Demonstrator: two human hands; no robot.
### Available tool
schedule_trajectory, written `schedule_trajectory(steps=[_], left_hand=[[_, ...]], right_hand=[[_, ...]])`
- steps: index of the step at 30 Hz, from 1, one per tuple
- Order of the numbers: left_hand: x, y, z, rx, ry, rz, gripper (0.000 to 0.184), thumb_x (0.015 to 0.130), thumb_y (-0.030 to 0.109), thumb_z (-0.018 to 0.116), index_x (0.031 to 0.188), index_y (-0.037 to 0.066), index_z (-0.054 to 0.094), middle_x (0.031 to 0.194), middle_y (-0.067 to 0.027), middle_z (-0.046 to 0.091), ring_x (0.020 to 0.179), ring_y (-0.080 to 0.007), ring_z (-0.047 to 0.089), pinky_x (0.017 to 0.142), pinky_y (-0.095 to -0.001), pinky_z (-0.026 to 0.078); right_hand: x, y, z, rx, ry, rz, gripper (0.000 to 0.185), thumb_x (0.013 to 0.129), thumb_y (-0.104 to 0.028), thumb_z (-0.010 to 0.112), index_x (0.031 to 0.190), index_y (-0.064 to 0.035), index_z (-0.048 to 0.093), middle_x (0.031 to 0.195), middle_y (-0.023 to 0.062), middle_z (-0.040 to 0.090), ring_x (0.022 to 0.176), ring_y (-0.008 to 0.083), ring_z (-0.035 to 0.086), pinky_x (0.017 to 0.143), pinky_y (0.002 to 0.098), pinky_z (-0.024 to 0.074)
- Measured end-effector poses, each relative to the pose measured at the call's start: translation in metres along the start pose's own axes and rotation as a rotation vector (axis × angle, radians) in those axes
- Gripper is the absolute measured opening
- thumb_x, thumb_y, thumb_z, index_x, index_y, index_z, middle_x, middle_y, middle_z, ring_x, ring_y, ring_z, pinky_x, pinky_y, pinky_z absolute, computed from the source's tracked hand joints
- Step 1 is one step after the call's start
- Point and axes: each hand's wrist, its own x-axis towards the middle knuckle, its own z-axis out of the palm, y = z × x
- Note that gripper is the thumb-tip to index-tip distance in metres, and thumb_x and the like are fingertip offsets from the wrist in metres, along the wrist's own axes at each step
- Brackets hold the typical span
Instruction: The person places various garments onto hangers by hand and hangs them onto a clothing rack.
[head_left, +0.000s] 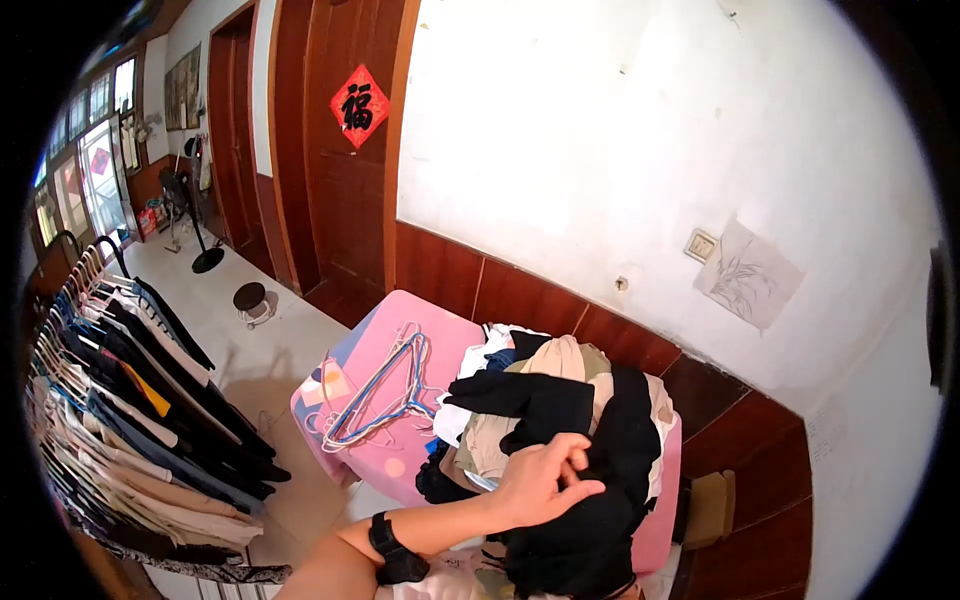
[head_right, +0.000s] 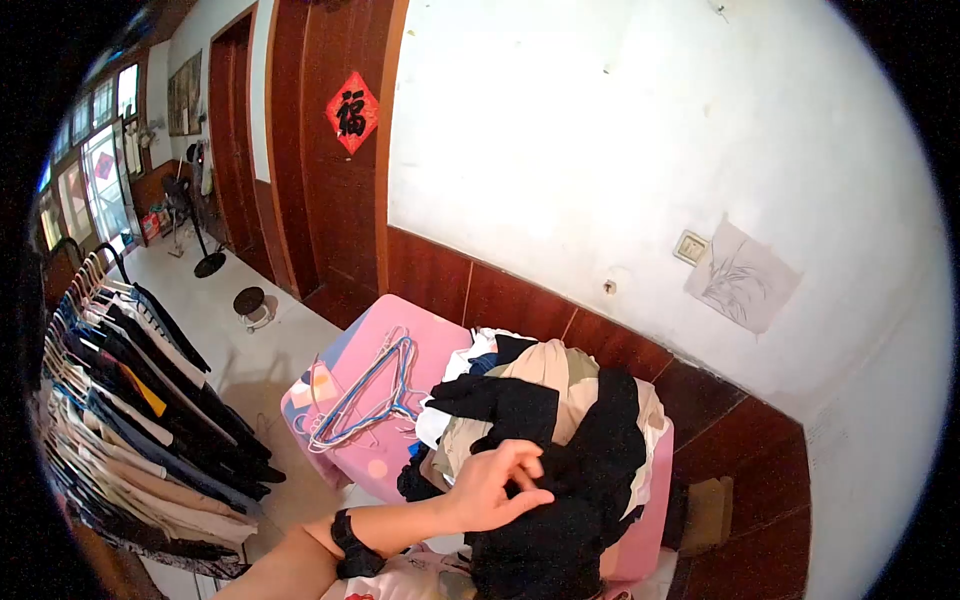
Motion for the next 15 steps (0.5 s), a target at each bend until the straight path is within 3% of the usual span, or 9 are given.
schedule_trajectory(steps=[2, 3, 4, 7, 9, 12, 14, 15], left_hand=[[-0.008, -0.017, -0.004, -0.008, 0.114, -0.094, 0.046, 0.083, 0.020, 0.077, 0.114, 0.004, 0.047, 0.082, -0.0024, 0.060, 0.053, -0.0101, 0.058, 0.051, -0.0220, 0.044], [-0.006, -0.014, -0.015, 0.016, 0.149, -0.174, 0.048, 0.081, 0.020, 0.078, 0.113, 0.003, 0.047, 0.081, -0.0044, 0.059, 0.056, -0.0098, 0.054, 0.056, -0.0246, 0.046], [0.000, -0.017, -0.024, 0.177, 0.225, -0.087, 0.050, 0.080, 0.022, 0.079, 0.114, 0.003, 0.047, 0.080, -0.0075, 0.058, 0.065, -0.0147, 0.057, 0.062, -0.0302, 0.048], [0.011, -0.040, -0.033, 0.269, 0.276, 0.014, 0.048, 0.080, 0.026, 0.078, 0.109, 0.000, 0.048, 0.079, -0.0138, 0.058, 0.074, -0.0197, 0.059, 0.066, -0.0343, 0.047], [0.006, -0.062, -0.033, 0.170, -0.036, -0.110, 0.041, 0.084, 0.027, 0.072, 0.105, -0.003, 0.053, 0.089, -0.0210, 0.063, 0.079, -0.0361, 0.063, 0.067, -0.0408, 0.050], [0.008, -0.066, -0.044, 0.074, 0.022, -0.272, 0.030, 0.086, 0.023, 0.068, 0.099, -0.002, 0.056, 0.086, -0.0247, 0.062, 0.080, -0.0413, 0.062, 0.067, -0.0421, 0.049], [0.008, -0.065, -0.046, 0.075, 0.079, -0.220, 0.023, 0.087, 0.020, 0.067, 0.095, 0.000, 0.057, 0.077, -0.0224, 0.060, 0.074, -0.0409, 0.062, 0.063, -0.0419, 0.048], [0.008, -0.060, -0.044, 0.054, -0.026, -0.180, 0.023, 0.087, 0.019, 0.067, 0.093, 0.000, 0.057, 0.077, -0.0220, 0.060, 0.073, -0.0404, 0.062, 0.062, -0.0417, 0.047]], right_hand=[[0.001, 0.001, 0.001, 0.005, 0.001, -0.001, 0.036, 0.098, -0.017, 0.052, 0.128, 0.0028, 0.054, 0.125, 0.0108, 0.060, 0.108, 0.0175, 0.056, 0.098, 0.0280, 0.0435], [0.002, 0.002, 0.002, 0.005, 0.003, -0.001, 0.036, 0.098, -0.017, 0.052, 0.128, 0.0029, 0.054, 0.125, 0.0107, 0.060, 0.108, 0.0175, 0.056, 0.098, 0.0280, 0.0435], [0.002, 0.001, 0.002, 0.009, 0.005, -0.004, 0.036, 0.098, -0.017, 0.052, 0.128, 0.0029, 0.054, 0.125, 0.0107, 0.060, 0.108, 0.0175, 0.056, 0.098, 0.0280, 0.0435], [0.004, 0.003, 0.004, 0.012, 0.012, -0.003, 0.036, 0.098, -0.017, 0.052, 0.128, 0.0029, 0.055, 0.125, 0.0106, 0.060, 0.108, 0.0174, 0.056, 0.098, 0.0281, 0.0435], [0.004, 0.003, 0.004, 0.013, 0.016, -0.004, 0.036, 0.098, -0.017, 0.052, 0.128, 0.0029, 0.055, 0.125, 0.0105, 0.060, 0.108, 0.0173, 0.056, 0.098, 0.0281, 0.0435], [0.010, 0.003, 0.009, 0.015, 0.010, -0.009, 0.036, 0.098, -0.017, 0.051, 0.128, 0.0030, 0.055, 0.125, 0.0104, 0.060, 0.108, 0.0173, 0.056, 0.098, 0.0281, 0.0435], [0.007, 0.003, 0.006, 0.019, 0.023, -0.008, 0.036, 0.098, -0.017, 0.051, 0.128, 0.0030, 0.055, 0.125, 0.0104, 0.060, 0.108, 0.0172, 0.056, 0.098, 0.0282, 0.0435], [0.007, 0.003, 0.006, 0.023, 0.025, -0.011, 0.035, 0.098, -0.017, 0.051, 0.128, 0.0030, 0.055, 0.125, 0.0103, 0.060, 0.108, 0.0172, 0.056, 0.098, 0.0282, 0.0435]])
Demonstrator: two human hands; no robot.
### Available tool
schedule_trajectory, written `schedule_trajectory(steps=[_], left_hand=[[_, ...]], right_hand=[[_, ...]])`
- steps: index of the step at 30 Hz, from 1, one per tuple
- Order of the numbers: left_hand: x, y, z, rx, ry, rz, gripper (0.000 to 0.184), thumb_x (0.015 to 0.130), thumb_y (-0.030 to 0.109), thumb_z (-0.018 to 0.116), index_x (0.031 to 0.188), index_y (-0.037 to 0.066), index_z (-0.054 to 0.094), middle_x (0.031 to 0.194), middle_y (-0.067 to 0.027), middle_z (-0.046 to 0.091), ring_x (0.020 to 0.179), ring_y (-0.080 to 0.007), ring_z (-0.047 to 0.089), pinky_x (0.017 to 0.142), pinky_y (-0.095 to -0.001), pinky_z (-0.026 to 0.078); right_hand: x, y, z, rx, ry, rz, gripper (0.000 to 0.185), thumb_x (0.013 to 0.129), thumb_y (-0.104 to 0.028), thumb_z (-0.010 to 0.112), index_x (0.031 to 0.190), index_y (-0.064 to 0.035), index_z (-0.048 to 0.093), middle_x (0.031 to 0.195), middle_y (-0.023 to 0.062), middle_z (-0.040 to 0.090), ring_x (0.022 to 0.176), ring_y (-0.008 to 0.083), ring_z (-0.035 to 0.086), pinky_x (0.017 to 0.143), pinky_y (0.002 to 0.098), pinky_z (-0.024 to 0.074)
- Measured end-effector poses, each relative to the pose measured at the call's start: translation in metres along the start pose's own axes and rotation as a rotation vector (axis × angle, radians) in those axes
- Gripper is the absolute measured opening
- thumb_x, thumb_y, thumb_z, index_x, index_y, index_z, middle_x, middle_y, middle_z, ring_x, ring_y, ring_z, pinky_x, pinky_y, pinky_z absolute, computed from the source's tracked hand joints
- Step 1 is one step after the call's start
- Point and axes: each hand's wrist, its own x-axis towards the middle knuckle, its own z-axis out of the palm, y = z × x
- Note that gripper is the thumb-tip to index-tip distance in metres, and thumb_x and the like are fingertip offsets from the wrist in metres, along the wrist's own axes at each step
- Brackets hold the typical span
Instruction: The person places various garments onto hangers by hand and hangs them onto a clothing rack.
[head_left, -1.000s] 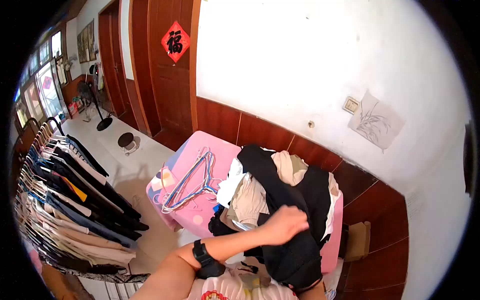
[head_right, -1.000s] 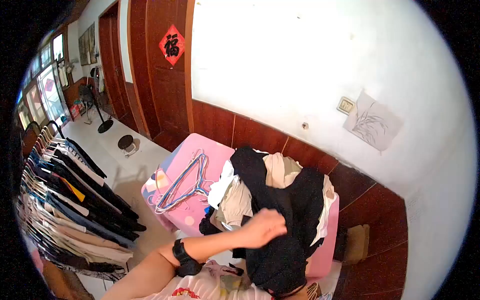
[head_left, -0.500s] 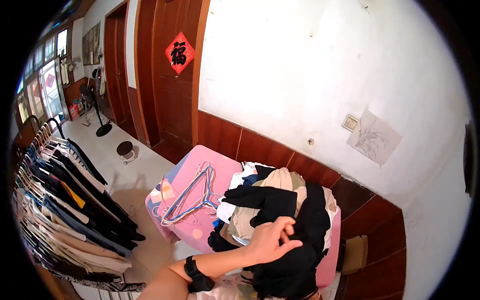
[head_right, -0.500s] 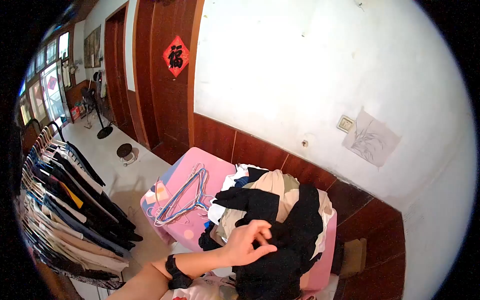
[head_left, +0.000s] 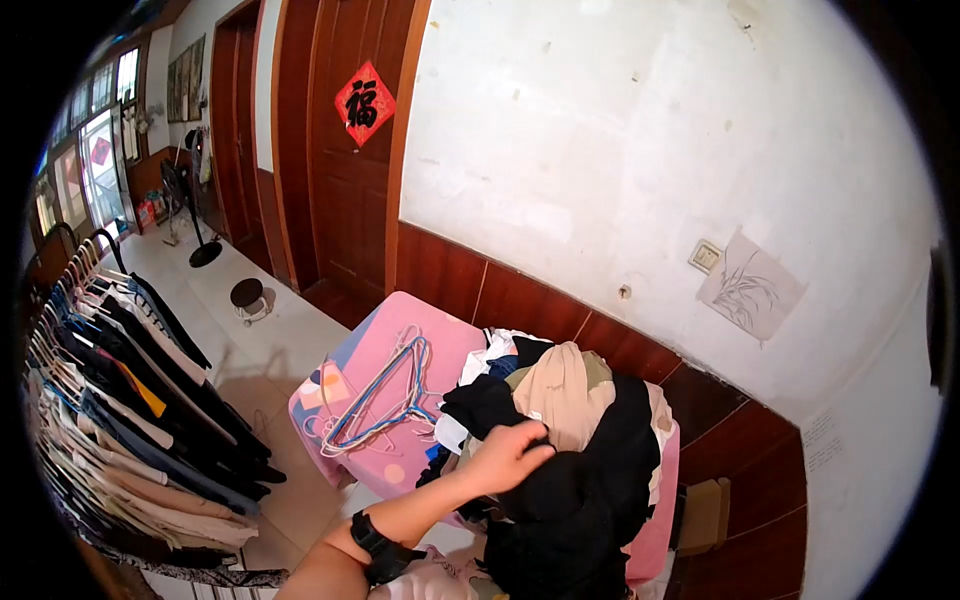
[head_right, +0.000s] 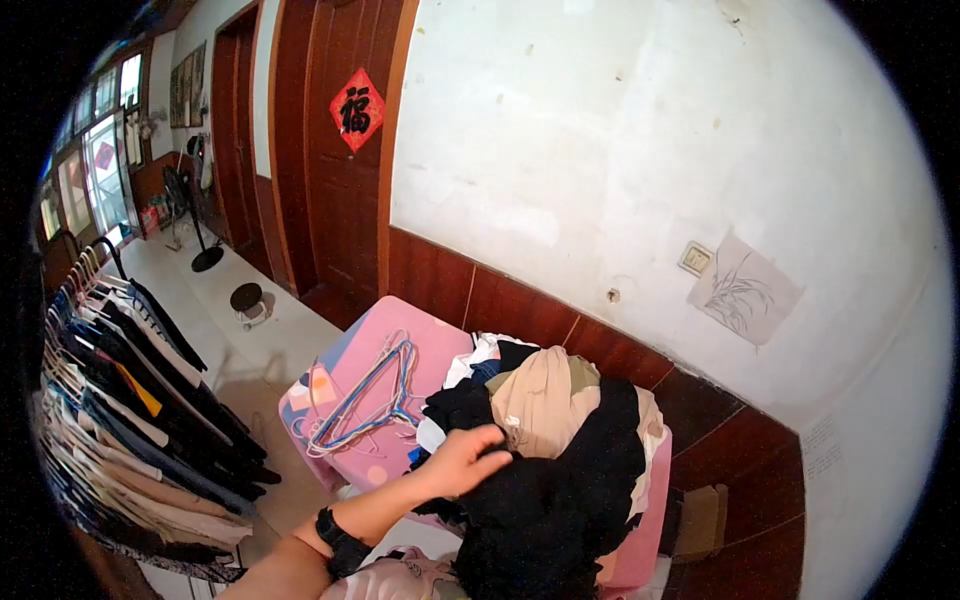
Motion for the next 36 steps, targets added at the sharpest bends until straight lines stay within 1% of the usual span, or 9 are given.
schedule_trajectory(steps=[7, 9, 11, 13, 15, 20, 29, 32, 36], left_hand=[[-0.044, 0.047, 0.065, -0.502, -0.990, 0.246, 0.023, 0.092, 0.017, 0.061, 0.083, 0.000, 0.049, 0.063, -0.0133, 0.050, 0.057, -0.0260, 0.052, 0.056, -0.0369, 0.041], [-0.040, 0.046, 0.052, -0.499, -0.840, 0.317, 0.020, 0.092, 0.018, 0.063, 0.086, 0.001, 0.055, 0.067, -0.0110, 0.053, 0.060, -0.0278, 0.055, 0.058, -0.0346, 0.044], [-0.024, 0.052, 0.018, -0.326, -0.419, 0.140, 0.028, 0.088, 0.027, 0.069, 0.098, 0.003, 0.059, 0.081, -0.0120, 0.057, 0.074, -0.0319, 0.059, 0.067, -0.0363, 0.048], [0.002, 0.044, -0.009, 0.205, 0.071, 0.325, 0.046, 0.083, 0.036, 0.074, 0.109, 0.003, 0.057, 0.094, -0.0135, 0.057, 0.089, -0.0344, 0.058, 0.076, -0.0403, 0.048], [0.002, 0.023, -0.002, 0.251, 0.076, 0.202, 0.051, 0.081, 0.037, 0.074, 0.113, 0.002, 0.053, 0.097, -0.0147, 0.057, 0.097, -0.0366, 0.053, 0.082, -0.0425, 0.045], [0.003, 0.016, 0.007, 0.176, -0.178, 0.269, 0.029, 0.090, 0.026, 0.063, 0.077, 0.003, 0.050, 0.076, -0.0152, 0.052, 0.080, -0.0372, 0.055, 0.070, -0.0445, 0.044], [-0.050, 0.018, 0.049, -0.271, -0.926, 0.389, 0.034, 0.092, 0.029, 0.063, 0.079, 0.002, 0.047, 0.073, -0.0137, 0.048, 0.069, -0.0340, 0.051, 0.060, -0.0422, 0.040], [-0.048, 0.023, 0.034, -0.195, -0.772, 0.263, 0.036, 0.085, 0.024, 0.070, 0.074, 0.000, 0.047, 0.068, -0.0137, 0.047, 0.068, -0.0301, 0.054, 0.056, -0.0389, 0.040], [-0.050, 0.042, 0.021, -0.198, -0.567, 0.121, 0.036, 0.079, 0.025, 0.079, 0.100, 0.005, 0.059, 0.088, -0.0074, 0.051, 0.073, -0.0231, 0.052, 0.065, -0.0353, 0.045]], right_hand=[[0.003, 0.001, 0.007, 0.030, 0.000, -0.002, 0.035, 0.098, -0.016, 0.050, 0.127, 0.0031, 0.055, 0.125, 0.0101, 0.060, 0.108, 0.0170, 0.056, 0.098, 0.0282, 0.0435], [0.004, 0.000, 0.005, 0.043, 0.000, -0.003, 0.035, 0.098, -0.016, 0.050, 0.127, 0.0031, 0.055, 0.125, 0.0100, 0.060, 0.108, 0.0169, 0.056, 0.098, 0.0283, 0.0435], [0.007, 0.001, 0.008, 0.063, -0.011, 0.004, 0.035, 0.099, -0.016, 0.050, 0.127, 0.0031, 0.055, 0.125, 0.0100, 0.060, 0.108, 0.0169, 0.056, 0.098, 0.0283, 0.0435], [0.010, 0.003, 0.010, 0.084, -0.013, 0.006, 0.035, 0.099, -0.016, 0.050, 0.127, 0.0031, 0.055, 0.125, 0.0099, 0.059, 0.108, 0.0168, 0.056, 0.098, 0.0283, 0.0435], [0.016, 0.004, 0.013, 0.103, -0.018, 0.004, 0.035, 0.099, -0.016, 0.050, 0.127, 0.0032, 0.055, 0.126, 0.0098, 0.059, 0.108, 0.0168, 0.056, 0.098, 0.0283, 0.0435], [0.036, 0.004, 0.028, 0.163, -0.052, 0.012, 0.034, 0.099, -0.016, 0.049, 0.127, 0.0032, 0.055, 0.126, 0.0097, 0.059, 0.108, 0.0166, 0.056, 0.099, 0.0284, 0.0436], [0.081, -0.001, 0.052, 0.280, -0.083, 0.002, 0.034, 0.099, -0.015, 0.048, 0.127, 0.0033, 0.055, 0.126, 0.0094, 0.059, 0.108, 0.0164, 0.056, 0.099, 0.0285, 0.0436], [0.091, -0.005, 0.057, 0.303, -0.098, 0.001, 0.034, 0.099, -0.015, 0.048, 0.127, 0.0034, 0.055, 0.126, 0.0093, 0.059, 0.108, 0.0163, 0.056, 0.099, 0.0285, 0.0436], [0.096, -0.009, 0.056, 0.329, -0.118, -0.009, 0.034, 0.099, -0.015, 0.048, 0.127, 0.0034, 0.055, 0.126, 0.0091, 0.059, 0.108, 0.0162, 0.056, 0.099, 0.0286, 0.0436]])
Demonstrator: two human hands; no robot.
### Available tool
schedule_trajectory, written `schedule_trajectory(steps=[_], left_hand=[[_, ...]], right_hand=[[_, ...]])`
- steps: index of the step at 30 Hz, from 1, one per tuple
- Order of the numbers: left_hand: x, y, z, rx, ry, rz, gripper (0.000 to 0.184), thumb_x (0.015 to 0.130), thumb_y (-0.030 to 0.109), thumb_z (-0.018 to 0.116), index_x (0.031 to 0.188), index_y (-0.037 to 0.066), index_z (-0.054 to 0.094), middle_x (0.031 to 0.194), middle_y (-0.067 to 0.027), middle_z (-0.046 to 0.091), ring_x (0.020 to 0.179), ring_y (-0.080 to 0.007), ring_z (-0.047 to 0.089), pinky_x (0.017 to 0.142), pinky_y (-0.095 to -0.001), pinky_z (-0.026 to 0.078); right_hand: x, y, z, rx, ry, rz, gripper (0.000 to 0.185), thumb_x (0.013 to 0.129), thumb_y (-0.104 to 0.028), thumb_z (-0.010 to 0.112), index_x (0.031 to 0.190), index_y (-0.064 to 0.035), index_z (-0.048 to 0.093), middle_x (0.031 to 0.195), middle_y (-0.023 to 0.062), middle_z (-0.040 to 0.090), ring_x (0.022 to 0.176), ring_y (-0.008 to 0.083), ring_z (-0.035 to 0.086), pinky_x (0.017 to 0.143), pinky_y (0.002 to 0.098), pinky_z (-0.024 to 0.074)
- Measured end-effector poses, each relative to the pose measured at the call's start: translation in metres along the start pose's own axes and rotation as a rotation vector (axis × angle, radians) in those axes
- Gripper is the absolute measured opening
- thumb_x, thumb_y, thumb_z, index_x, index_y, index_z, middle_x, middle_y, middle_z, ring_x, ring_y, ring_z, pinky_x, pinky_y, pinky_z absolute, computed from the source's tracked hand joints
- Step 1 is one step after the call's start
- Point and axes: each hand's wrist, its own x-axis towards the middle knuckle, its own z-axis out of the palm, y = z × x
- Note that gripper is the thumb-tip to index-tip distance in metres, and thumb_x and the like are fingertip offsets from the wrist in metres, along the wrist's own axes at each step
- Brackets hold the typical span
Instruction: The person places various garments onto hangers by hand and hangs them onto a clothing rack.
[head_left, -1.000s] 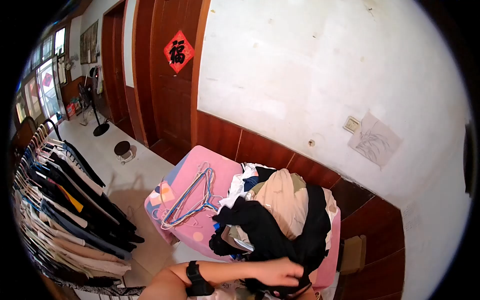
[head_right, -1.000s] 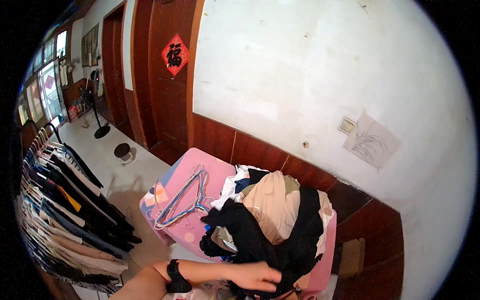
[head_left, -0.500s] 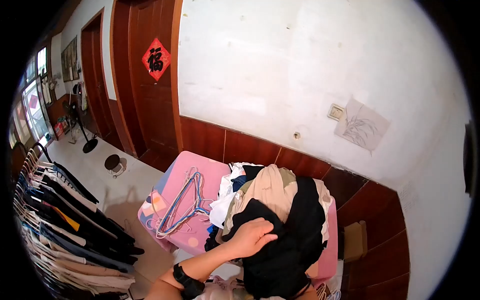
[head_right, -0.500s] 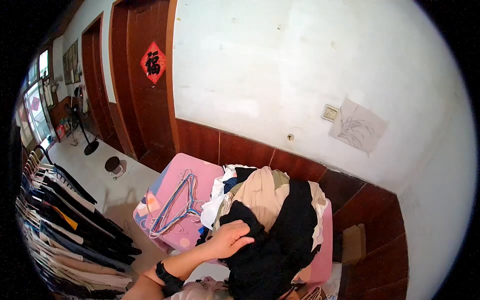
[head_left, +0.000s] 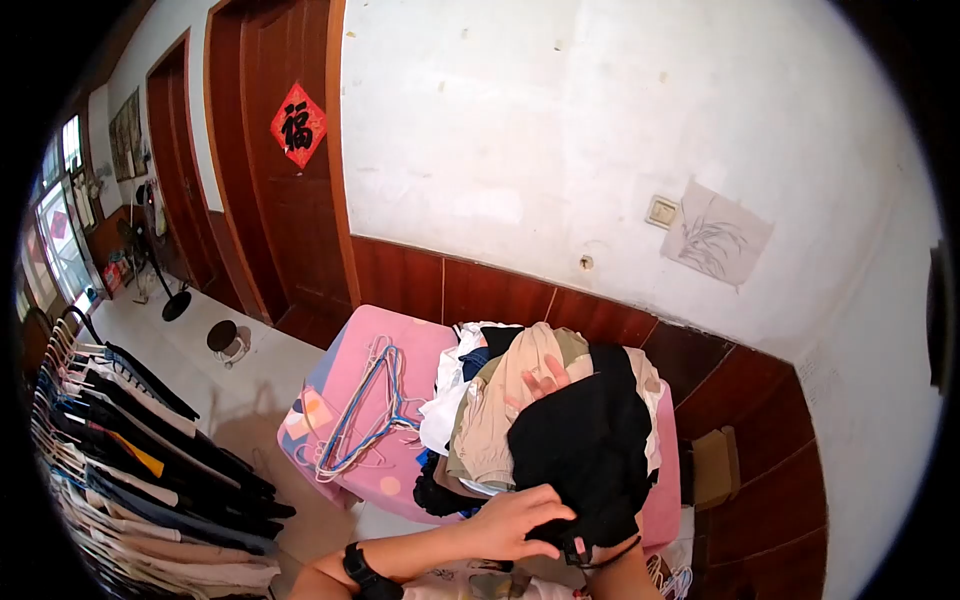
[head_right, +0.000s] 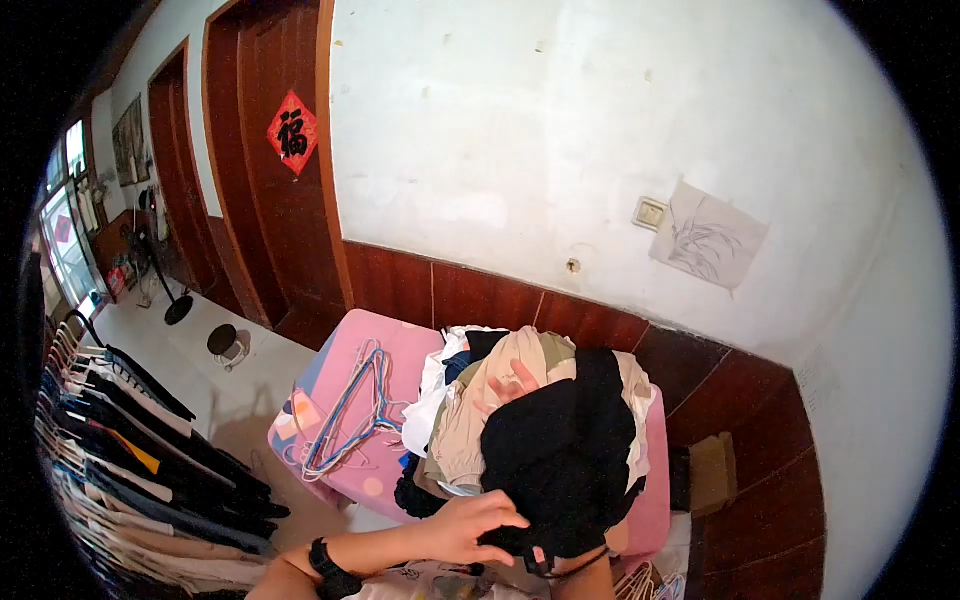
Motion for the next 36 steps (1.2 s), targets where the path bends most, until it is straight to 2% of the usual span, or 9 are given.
schedule_trajectory(steps=[5, 11, 17, 18, 21, 27, 31, 33, 36], left_hand=[[0.007, -0.020, 0.009, 0.471, 0.066, 0.181, 0.068, 0.067, 0.025, 0.084, 0.127, 0.009, 0.056, 0.128, -0.0160, 0.043, 0.113, -0.0312, 0.049, 0.088, -0.0380, 0.047], [0.005, -0.048, -0.006, 0.491, 0.022, 0.162, 0.041, 0.059, 0.005, 0.079, 0.093, 0.004, 0.057, 0.112, -0.0093, 0.058, 0.100, -0.0325, 0.060, 0.079, -0.0408, 0.050], [0.004, -0.088, -0.047, 0.017, 0.413, -0.076, 0.029, 0.068, -0.008, 0.068, 0.094, 0.003, 0.063, 0.094, -0.0077, 0.069, 0.089, -0.0187, 0.064, 0.078, -0.0328, 0.052], [0.001, -0.086, -0.055, -0.264, 0.502, -0.601, 0.031, 0.071, -0.010, 0.062, 0.100, 0.002, 0.065, 0.094, -0.0080, 0.068, 0.090, -0.0197, 0.064, 0.080, -0.0347, 0.053], [-0.007, -0.124, -0.078, -0.845, 0.881, -0.631, 0.033, 0.084, 0.001, 0.056, 0.117, -0.004, 0.058, 0.111, -0.0162, 0.066, 0.099, -0.0287, 0.065, 0.089, -0.0430, 0.052], [-0.066, -0.263, -0.125, -1.363, 0.908, -0.683, 0.029, 0.093, 0.012, 0.051, 0.118, -0.001, 0.059, 0.117, -0.0186, 0.064, 0.104, -0.0326, 0.063, 0.094, -0.0469, 0.051], [-0.076, -0.248, -0.126, -1.188, 1.085, -0.745, 0.028, 0.092, 0.010, 0.054, 0.118, -0.001, 0.059, 0.115, -0.0191, 0.064, 0.101, -0.0315, 0.065, 0.091, -0.0413, 0.053], [-0.074, -0.239, -0.113, -0.463, 0.965, -0.749, 0.037, 0.085, 0.009, 0.066, 0.119, -0.003, 0.056, 0.109, -0.0162, 0.066, 0.094, -0.0285, 0.066, 0.086, -0.0379, 0.053], [-0.051, -0.212, -0.081, 0.520, 0.738, -0.650, 0.081, 0.059, 0.013, 0.085, 0.130, 0.000, 0.048, 0.118, -0.0202, 0.056, 0.109, -0.0333, 0.055, 0.095, -0.0410, 0.045]], right_hand=[[0.000, 0.005, -0.007, 0.018, -0.011, 0.015, 0.033, 0.099, -0.015, 0.047, 0.127, 0.0035, 0.055, 0.126, 0.0090, 0.059, 0.108, 0.0160, 0.056, 0.099, 0.0286, 0.0436], [-0.019, 0.023, -0.022, -0.001, -0.012, 0.107, 0.033, 0.100, -0.014, 0.047, 0.126, 0.0035, 0.055, 0.127, 0.0088, 0.059, 0.108, 0.0159, 0.056, 0.099, 0.0287, 0.0436], [-0.040, 0.046, -0.037, -0.028, -0.024, 0.262, 0.033, 0.100, -0.014, 0.046, 0.126, 0.0036, 0.055, 0.127, 0.0086, 0.059, 0.108, 0.0157, 0.056, 0.099, 0.0287, 0.0436], [-0.042, 0.049, -0.038, -0.043, -0.033, 0.288, 0.033, 0.100, -0.014, 0.046, 0.126, 0.0036, 0.055, 0.127, 0.0086, 0.059, 0.108, 0.0157, 0.056, 0.099, 0.0288, 0.0436], [-0.053, 0.051, -0.040, -0.156, -0.061, 0.343, 0.033, 0.100, -0.014, 0.046, 0.126, 0.0037, 0.055, 0.127, 0.0085, 0.059, 0.107, 0.0156, 0.056, 0.100, 0.0288, 0.0436], [-0.149, -0.014, -0.034, -0.949, -0.243, 0.319, 0.031, 0.093, 0.000, 0.050, 0.123, 0.0028, 0.058, 0.122, 0.0058, 0.062, 0.108, 0.0129, 0.057, 0.096, 0.0267, 0.0449], [-0.218, -0.044, -0.140, -1.327, -0.510, 0.539, 0.028, 0.079, -0.005, 0.063, 0.106, -0.0004, 0.061, 0.085, 0.0107, 0.062, 0.081, 0.0145, 0.056, 0.076, 0.0317, 0.0470], [-0.247, -0.045, -0.125, -1.751, -0.411, 0.635, 0.028, 0.083, -0.019, 0.068, 0.106, -0.0031, 0.064, 0.090, 0.0156, 0.068, 0.084, 0.0289, 0.065, 0.074, 0.0381, 0.0500], [-0.250, -0.024, -0.141, -1.946, -0.413, 0.727, 0.039, 0.083, -0.024, 0.073, 0.114, -0.0023, 0.064, 0.092, 0.0138, 0.069, 0.083, 0.0259, 0.066, 0.073, 0.0340, 0.0517]])
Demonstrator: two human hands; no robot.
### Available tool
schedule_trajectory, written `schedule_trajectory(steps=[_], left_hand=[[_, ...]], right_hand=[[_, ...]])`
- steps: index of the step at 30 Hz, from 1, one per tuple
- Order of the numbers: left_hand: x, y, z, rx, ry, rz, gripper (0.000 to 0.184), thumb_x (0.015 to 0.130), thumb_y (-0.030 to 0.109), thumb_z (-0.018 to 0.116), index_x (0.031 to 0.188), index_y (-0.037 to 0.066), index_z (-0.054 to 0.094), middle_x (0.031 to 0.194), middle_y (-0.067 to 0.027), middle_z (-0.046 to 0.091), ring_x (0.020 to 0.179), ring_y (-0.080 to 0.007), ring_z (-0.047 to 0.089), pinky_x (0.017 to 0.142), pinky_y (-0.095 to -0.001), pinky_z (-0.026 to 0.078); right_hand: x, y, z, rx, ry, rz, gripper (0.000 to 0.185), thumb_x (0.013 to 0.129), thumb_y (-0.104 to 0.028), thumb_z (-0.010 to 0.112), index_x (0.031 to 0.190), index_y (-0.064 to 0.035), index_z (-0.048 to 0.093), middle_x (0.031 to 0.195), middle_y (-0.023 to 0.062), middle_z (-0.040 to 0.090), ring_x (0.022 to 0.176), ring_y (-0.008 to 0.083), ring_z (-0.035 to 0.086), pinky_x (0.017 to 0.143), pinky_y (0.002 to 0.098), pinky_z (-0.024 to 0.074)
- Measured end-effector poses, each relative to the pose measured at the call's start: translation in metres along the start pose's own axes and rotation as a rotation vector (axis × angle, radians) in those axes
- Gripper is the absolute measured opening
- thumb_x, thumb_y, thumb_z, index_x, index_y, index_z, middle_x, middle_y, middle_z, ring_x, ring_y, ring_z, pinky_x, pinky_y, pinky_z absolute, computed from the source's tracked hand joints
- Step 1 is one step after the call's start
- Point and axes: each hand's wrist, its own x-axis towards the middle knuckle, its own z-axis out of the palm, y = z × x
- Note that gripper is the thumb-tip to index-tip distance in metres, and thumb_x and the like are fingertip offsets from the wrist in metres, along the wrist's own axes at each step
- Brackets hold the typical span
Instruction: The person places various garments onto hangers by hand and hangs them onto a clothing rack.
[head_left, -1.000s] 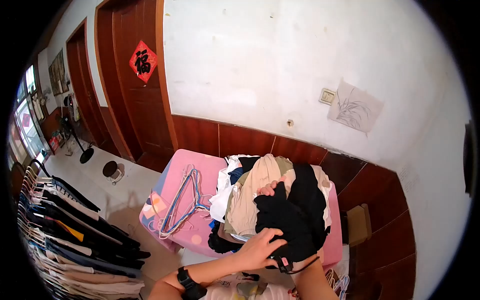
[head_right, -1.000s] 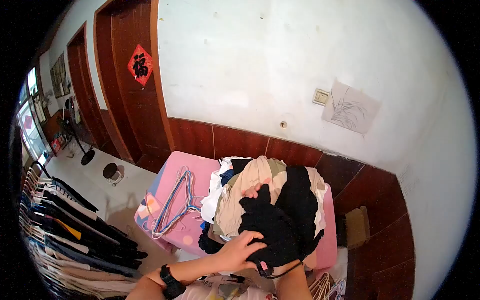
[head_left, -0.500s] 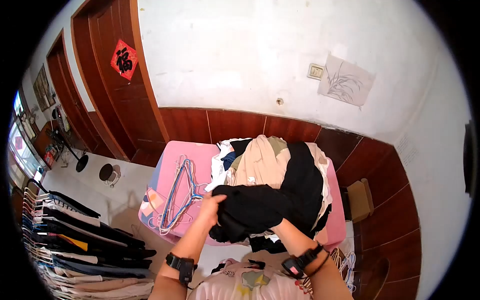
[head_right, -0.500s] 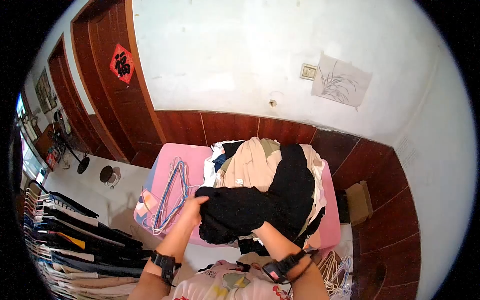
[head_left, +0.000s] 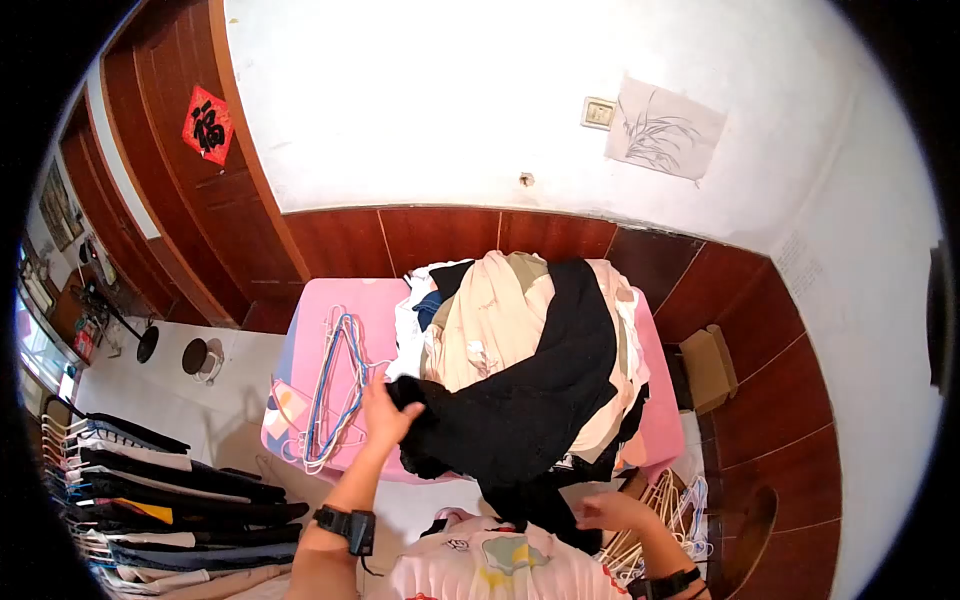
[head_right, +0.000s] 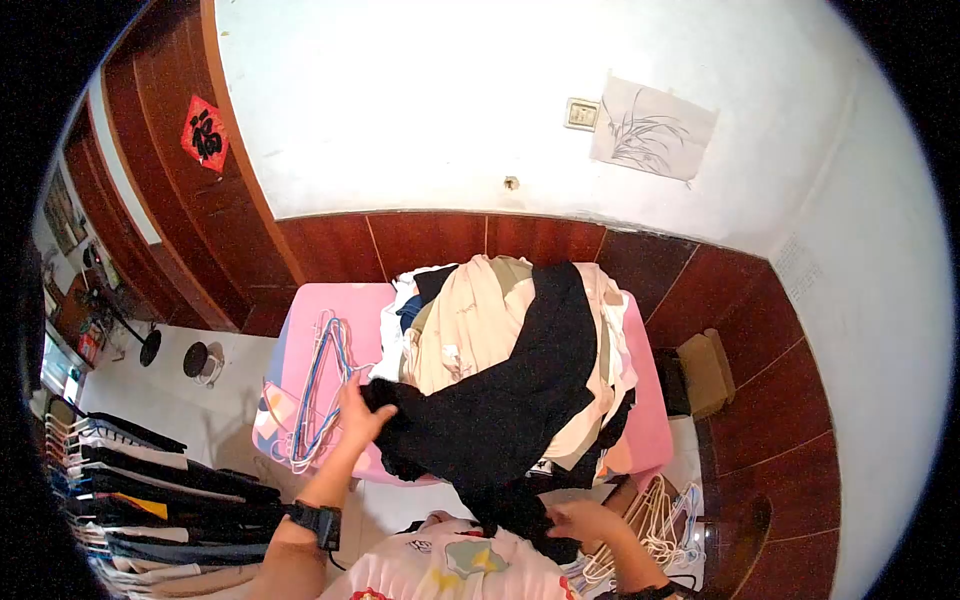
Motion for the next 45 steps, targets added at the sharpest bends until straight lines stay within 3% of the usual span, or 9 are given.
schedule_trajectory(steps=[2, 5, 13, 17, 25, 31, 36, 39, 45], left_hand=[[-0.021, 0.051, 0.003, 0.327, -0.102, 0.281, 0.089, 0.054, 0.011, 0.085, 0.135, 0.006, 0.048, 0.131, -0.0217, 0.047, 0.121, -0.0364, 0.047, 0.102, -0.0440, 0.040], [-0.036, 0.065, 0.022, 0.332, -0.433, 0.711, 0.083, 0.056, 0.004, 0.078, 0.134, 0.016, 0.054, 0.137, -0.0172, 0.043, 0.123, -0.0368, 0.045, 0.101, -0.0451, 0.041], [-0.061, 0.127, 0.022, 0.126, -0.442, 0.663, 0.045, 0.066, 0.006, 0.062, 0.111, 0.007, 0.060, 0.102, -0.0163, 0.064, 0.090, -0.0376, 0.064, 0.076, -0.0447, 0.053], [-0.083, 0.169, 0.000, 0.021, -0.474, 0.688, 0.050, 0.069, 0.020, 0.070, 0.115, 0.008, 0.053, 0.090, -0.0184, 0.065, 0.080, -0.0370, 0.066, 0.067, -0.0467, 0.052], [-0.121, 0.223, -0.027, -0.673, -1.501, 0.888, 0.059, 0.079, 0.026, 0.073, 0.125, 0.000, 0.047, 0.092, -0.0172, 0.061, 0.083, -0.0323, 0.061, 0.076, -0.0395, 0.049], [-0.064, 0.235, -0.031, -0.246, -0.268, 0.863, 0.084, 0.074, 0.042, 0.079, 0.134, 0.000, 0.037, 0.123, -0.0220, 0.044, 0.113, -0.0400, 0.047, 0.097, -0.0457, 0.040], [-0.047, 0.226, 0.020, -0.208, -0.395, 0.979, 0.025, 0.090, 0.025, 0.063, 0.091, 0.002, 0.054, 0.087, -0.0160, 0.053, 0.086, -0.0364, 0.051, 0.076, -0.0441, 0.041], [-0.057, 0.237, 0.019, -0.416, -0.440, 1.002, 0.024, 0.094, 0.017, 0.056, 0.076, 0.003, 0.049, 0.073, -0.0142, 0.048, 0.075, -0.0357, 0.049, 0.070, -0.0447, 0.038], [-0.127, 0.258, -0.010, -0.656, -1.575, 1.313, 0.026, 0.092, 0.023, 0.055, 0.078, 0.001, 0.059, 0.077, -0.0155, 0.059, 0.078, -0.0321, 0.058, 0.070, -0.0402, 0.046]], right_hand=[[0.018, -0.009, 0.006, 0.374, 0.391, -0.324, 0.038, 0.088, -0.028, 0.068, 0.116, -0.0045, 0.062, 0.091, 0.0161, 0.069, 0.083, 0.0286, 0.067, 0.073, 0.0370, 0.0519], [0.042, -0.051, -0.012, 0.523, 0.400, -0.317, 0.040, 0.088, -0.029, 0.067, 0.119, -0.0041, 0.060, 0.091, 0.0147, 0.070, 0.083, 0.0277, 0.067, 0.074, 0.0362, 0.0526], [0.087, -0.118, -0.013, 0.552, 0.371, -0.589, 0.034, 0.087, -0.015, 0.067, 0.117, -0.0025, 0.059, 0.096, 0.0151, 0.068, 0.086, 0.0274, 0.068, 0.075, 0.0352, 0.0534], [0.109, -0.087, -0.029, 0.261, 0.618, -0.337, 0.025, 0.078, -0.007, 0.066, 0.102, -0.0018, 0.064, 0.100, 0.0194, 0.067, 0.092, 0.0368, 0.066, 0.074, 0.0413, 0.0528], [0.061, -0.056, -0.058, 0.938, 1.016, -0.283, 0.041, 0.085, -0.028, 0.066, 0.118, -0.0046, 0.058, 0.102, 0.0150, 0.066, 0.096, 0.0326, 0.064, 0.088, 0.0433, 0.0499], [0.047, -0.065, -0.034, 1.173, 0.907, -0.293, 0.043, 0.085, -0.031, 0.065, 0.118, -0.0048, 0.058, 0.102, 0.0149, 0.066, 0.095, 0.0327, 0.064, 0.088, 0.0439, 0.0499], [0.042, -0.069, -0.025, 1.264, 0.847, -0.303, 0.044, 0.086, -0.034, 0.064, 0.119, -0.0051, 0.058, 0.101, 0.0149, 0.066, 0.095, 0.0328, 0.064, 0.089, 0.0444, 0.0498], [0.039, -0.068, -0.023, 1.310, 0.835, -0.301, 0.045, 0.086, -0.035, 0.063, 0.119, -0.0052, 0.058, 0.101, 0.0148, 0.066, 0.095, 0.0328, 0.064, 0.089, 0.0447, 0.0498], [0.027, -0.057, -0.031, 1.374, 0.863, -0.307, 0.047, 0.086, -0.038, 0.062, 0.120, -0.0055, 0.058, 0.101, 0.0147, 0.066, 0.094, 0.0328, 0.064, 0.089, 0.0453, 0.0498]])
